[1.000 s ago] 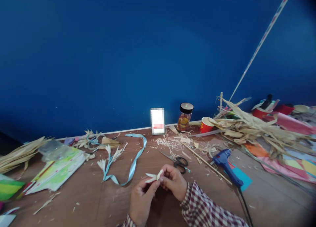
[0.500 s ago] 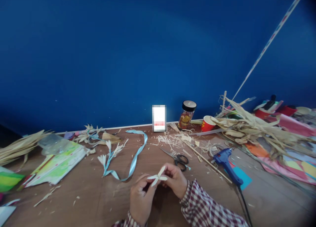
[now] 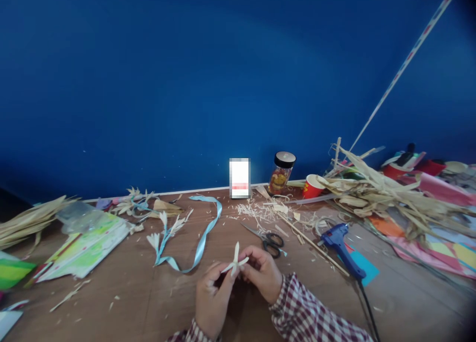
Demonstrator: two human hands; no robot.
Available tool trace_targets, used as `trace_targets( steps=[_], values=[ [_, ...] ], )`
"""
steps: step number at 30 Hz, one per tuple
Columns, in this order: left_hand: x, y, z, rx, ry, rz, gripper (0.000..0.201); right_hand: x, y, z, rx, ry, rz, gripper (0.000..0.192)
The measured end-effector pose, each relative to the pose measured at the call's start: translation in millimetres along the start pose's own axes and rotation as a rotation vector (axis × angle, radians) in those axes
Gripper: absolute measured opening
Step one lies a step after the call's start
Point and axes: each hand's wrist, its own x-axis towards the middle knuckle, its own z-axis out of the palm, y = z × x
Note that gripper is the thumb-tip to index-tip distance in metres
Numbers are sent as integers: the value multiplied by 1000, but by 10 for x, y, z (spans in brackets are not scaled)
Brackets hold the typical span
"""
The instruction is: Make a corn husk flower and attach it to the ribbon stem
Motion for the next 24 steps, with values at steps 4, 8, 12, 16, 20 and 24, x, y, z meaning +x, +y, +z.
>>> trace_targets(
  steps=[4,8,12,16,20,24],
  values=[
    [10,-110,53,-185,13,-169,19,-7,-23,41,-71,42,-67,10],
    [21,-165,75,-276,21,-216,19,-5,-42,54,-104,69,-65,10],
    [14,-180,76,-309,11,-207,17,1,-48,36,-98,63,-48,12],
    [8,-190,69,-313,-14,-210,17,12,-21,7,-75,56,-32,14],
    [11,-180,59,-285,-39,-211,17,21,-5,-20,-49,22,-4,17],
    [14,-132,43,-243,-49,-191,18,31,-32,-39,-28,-9,2,21]
  ],
)
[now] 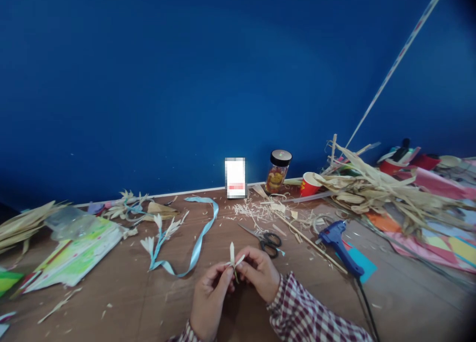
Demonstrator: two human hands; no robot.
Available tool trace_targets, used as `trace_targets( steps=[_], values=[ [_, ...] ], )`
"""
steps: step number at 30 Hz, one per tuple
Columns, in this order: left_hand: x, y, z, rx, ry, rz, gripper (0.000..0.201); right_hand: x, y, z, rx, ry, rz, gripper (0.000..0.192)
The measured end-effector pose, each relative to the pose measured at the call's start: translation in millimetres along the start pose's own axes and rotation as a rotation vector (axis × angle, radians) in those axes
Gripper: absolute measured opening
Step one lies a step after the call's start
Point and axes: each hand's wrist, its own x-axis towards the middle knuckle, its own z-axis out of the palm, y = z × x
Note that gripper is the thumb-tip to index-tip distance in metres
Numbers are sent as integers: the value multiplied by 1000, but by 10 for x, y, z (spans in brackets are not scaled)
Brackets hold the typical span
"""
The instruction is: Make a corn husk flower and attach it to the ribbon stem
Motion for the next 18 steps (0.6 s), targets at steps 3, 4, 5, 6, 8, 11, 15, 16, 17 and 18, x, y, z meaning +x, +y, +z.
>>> trace_targets(
  steps=[3,4,5,6,8,11,15,16,17,18],
  values=[
    [-6,43,-6,19,-43,12,17,6,-12,-8,33,-4,13,22],
    [-9,54,-8,30,-57,16,17,7,-11,-11,41,-5,21,22],
    [-12,61,-10,45,-68,20,17,7,-7,-13,45,-6,27,22],
    [-15,67,-12,60,-75,25,17,8,-2,-16,44,-7,31,22],
    [-19,73,-13,79,-80,33,18,6,11,-22,26,-3,30,21],
    [-20,80,-9,71,-71,32,18,-2,23,-25,-1,12,12,19],
    [-19,86,-2,61,-63,20,17,-12,16,-17,-29,33,12,17],
    [-20,86,-1,58,-57,19,17,-13,13,-15,-34,36,14,17],
    [-21,87,1,51,-51,16,17,-13,10,-15,-37,36,14,17],
    [-23,88,4,42,-45,14,17,-13,9,-15,-39,32,11,18]
  ],
)
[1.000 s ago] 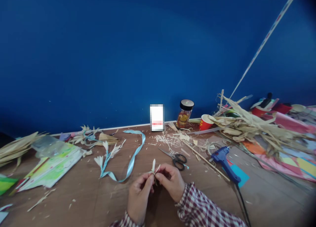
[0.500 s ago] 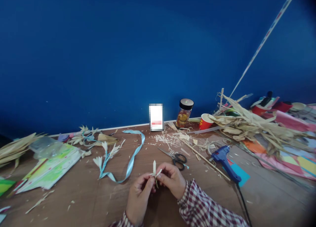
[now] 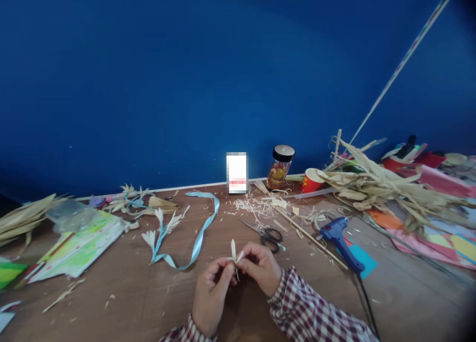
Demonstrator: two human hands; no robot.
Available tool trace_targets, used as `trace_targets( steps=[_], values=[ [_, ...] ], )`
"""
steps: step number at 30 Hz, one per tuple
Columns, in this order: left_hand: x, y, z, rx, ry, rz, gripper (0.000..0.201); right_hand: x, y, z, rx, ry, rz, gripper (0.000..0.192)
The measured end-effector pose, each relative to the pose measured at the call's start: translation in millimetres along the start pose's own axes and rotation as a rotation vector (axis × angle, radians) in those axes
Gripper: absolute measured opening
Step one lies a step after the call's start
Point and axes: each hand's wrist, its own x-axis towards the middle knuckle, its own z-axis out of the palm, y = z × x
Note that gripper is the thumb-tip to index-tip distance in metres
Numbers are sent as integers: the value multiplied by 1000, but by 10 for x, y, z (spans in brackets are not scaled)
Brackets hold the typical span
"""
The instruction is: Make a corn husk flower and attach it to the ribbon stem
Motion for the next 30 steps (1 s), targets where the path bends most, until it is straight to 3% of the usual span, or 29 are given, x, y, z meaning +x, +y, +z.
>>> trace_targets(
  steps=[11,19,24,30],
  values=[
    [27,-13,7,-182,-92,-99,19,-15,-29,-18,22,-92,16,19],
    [23,-12,39,-134,-52,-85,19,-53,-51,105,40,26,71,18],
    [15,-11,52,-170,-39,-84,20,-74,-102,120,60,24,91,13],
    [10,-7,53,-196,-39,-89,18,-62,-120,103,119,16,-45,7]
  ],
)
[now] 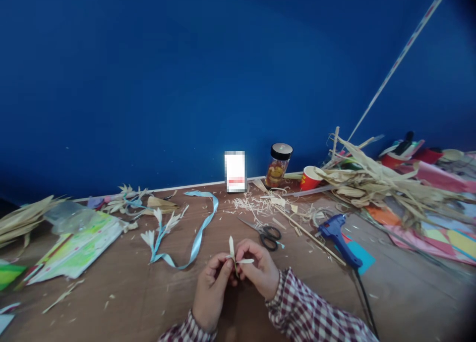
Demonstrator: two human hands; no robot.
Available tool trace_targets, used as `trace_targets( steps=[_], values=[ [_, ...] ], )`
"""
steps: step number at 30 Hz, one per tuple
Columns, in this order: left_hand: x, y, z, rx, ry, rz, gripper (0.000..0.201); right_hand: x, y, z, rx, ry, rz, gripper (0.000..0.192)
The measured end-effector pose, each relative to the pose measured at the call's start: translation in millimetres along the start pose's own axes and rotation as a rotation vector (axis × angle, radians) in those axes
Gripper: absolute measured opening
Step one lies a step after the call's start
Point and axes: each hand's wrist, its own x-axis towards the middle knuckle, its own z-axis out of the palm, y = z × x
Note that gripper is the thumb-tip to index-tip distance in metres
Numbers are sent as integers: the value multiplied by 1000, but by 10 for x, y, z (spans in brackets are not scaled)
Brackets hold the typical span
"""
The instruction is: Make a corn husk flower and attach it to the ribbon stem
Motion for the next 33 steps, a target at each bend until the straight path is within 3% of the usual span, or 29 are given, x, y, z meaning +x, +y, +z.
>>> trace_targets(
  steps=[5,13,33],
  values=[
    [-1,-2,-10,-6,-47,9,20,14,31,-8,74,-44,13,12],
    [-5,-3,-29,45,-20,-7,18,13,62,-40,32,-39,57,20],
    [21,-28,-50,56,-9,-9,18,59,132,-105,-45,-34,32,14]
  ],
)
